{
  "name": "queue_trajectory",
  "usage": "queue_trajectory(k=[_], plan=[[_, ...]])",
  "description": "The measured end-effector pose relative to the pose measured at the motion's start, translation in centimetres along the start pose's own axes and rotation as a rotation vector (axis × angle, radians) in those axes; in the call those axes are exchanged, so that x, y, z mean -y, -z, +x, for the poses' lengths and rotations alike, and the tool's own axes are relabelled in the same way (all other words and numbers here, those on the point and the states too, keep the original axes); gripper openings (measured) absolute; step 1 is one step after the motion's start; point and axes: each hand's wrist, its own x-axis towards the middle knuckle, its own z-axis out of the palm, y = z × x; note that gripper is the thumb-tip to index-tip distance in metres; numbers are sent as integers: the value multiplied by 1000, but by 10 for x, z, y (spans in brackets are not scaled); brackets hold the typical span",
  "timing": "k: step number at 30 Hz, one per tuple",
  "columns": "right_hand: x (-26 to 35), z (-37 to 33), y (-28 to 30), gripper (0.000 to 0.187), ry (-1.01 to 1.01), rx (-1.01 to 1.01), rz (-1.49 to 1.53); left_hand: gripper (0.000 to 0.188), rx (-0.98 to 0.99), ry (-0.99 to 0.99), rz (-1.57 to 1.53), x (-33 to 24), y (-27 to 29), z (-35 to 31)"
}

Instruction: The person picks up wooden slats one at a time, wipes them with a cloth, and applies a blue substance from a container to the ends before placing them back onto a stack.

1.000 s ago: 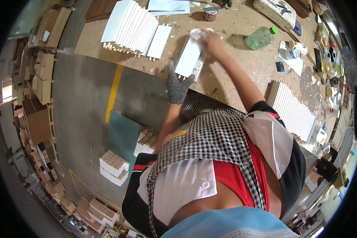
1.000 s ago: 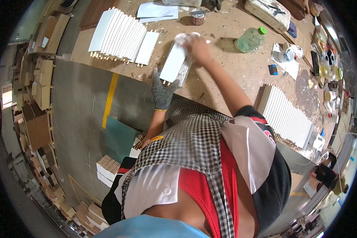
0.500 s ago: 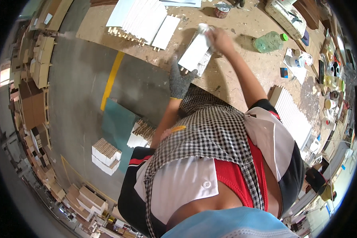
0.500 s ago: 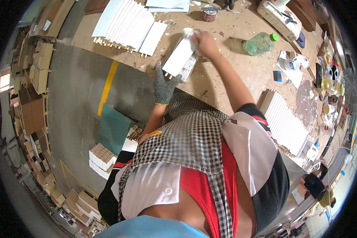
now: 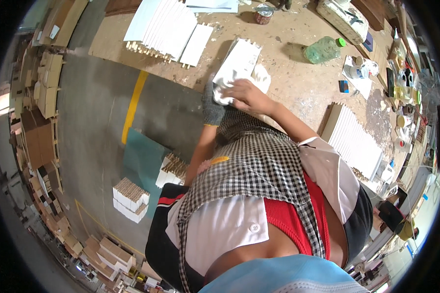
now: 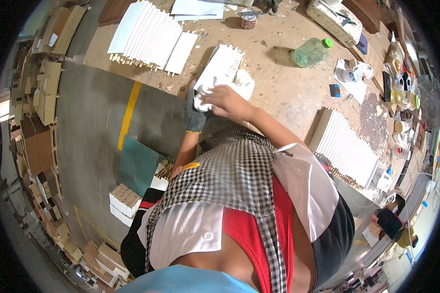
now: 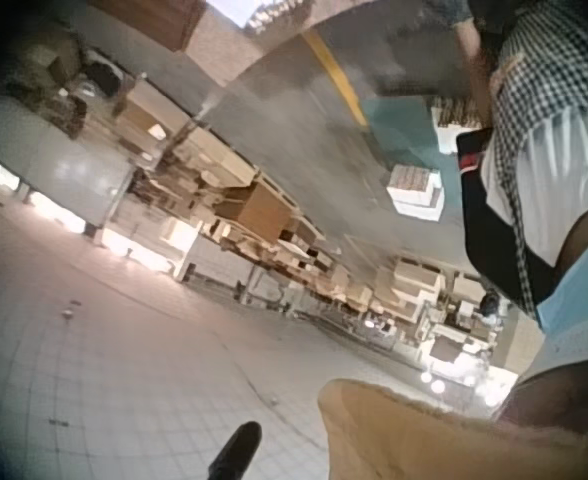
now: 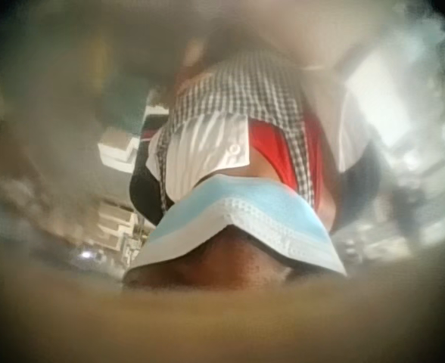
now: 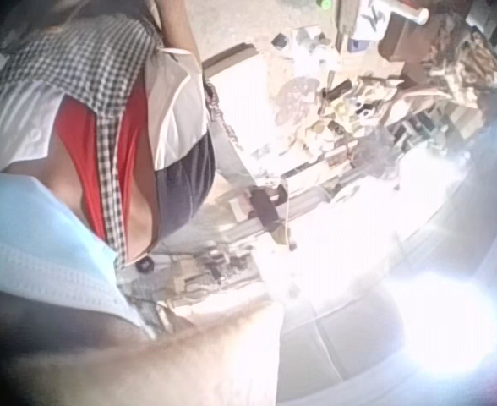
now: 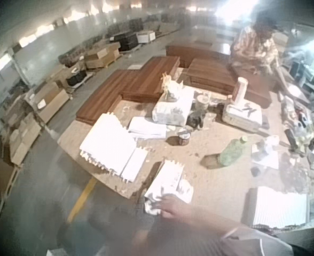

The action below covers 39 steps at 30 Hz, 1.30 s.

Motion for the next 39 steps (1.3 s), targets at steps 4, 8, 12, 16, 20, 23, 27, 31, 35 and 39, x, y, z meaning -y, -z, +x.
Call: queue_trajectory(k=[4,8,12,16,20,23,27,31,35,39], plan=[[-7,-68,17,44,-791,-297,791,61,2,-184,644,-32,-40,-7],[-25,-107,17,57,-861,-856,1423,68,-198,-149,840,-35,-44,-2],[-47,-123,19,58,-816,-1026,1521,56,-240,-382,1017,-31,-50,-3],[-25,-113,40,48,-761,-1058,1474,36,-95,-554,1330,-47,-53,-6],[-37,-96,43,50,-739,-1126,1274,32,217,-810,1452,-54,-20,5],[-27,-65,61,48,-631,-1093,1039,35,475,-817,1687,-69,-30,0],[-19,-30,55,44,-713,-741,422,76,204,-685,1361,-52,-27,-14],[11,19,3,36,-209,-25,-453,84,-92,-23,520,-13,-11,2],[-25,21,-9,35,-97,-91,-500,67,36,-289,801,-18,-24,5],[-35,21,-32,30,-235,-332,-352,61,-8,-278,1087,-38,-50,13]])
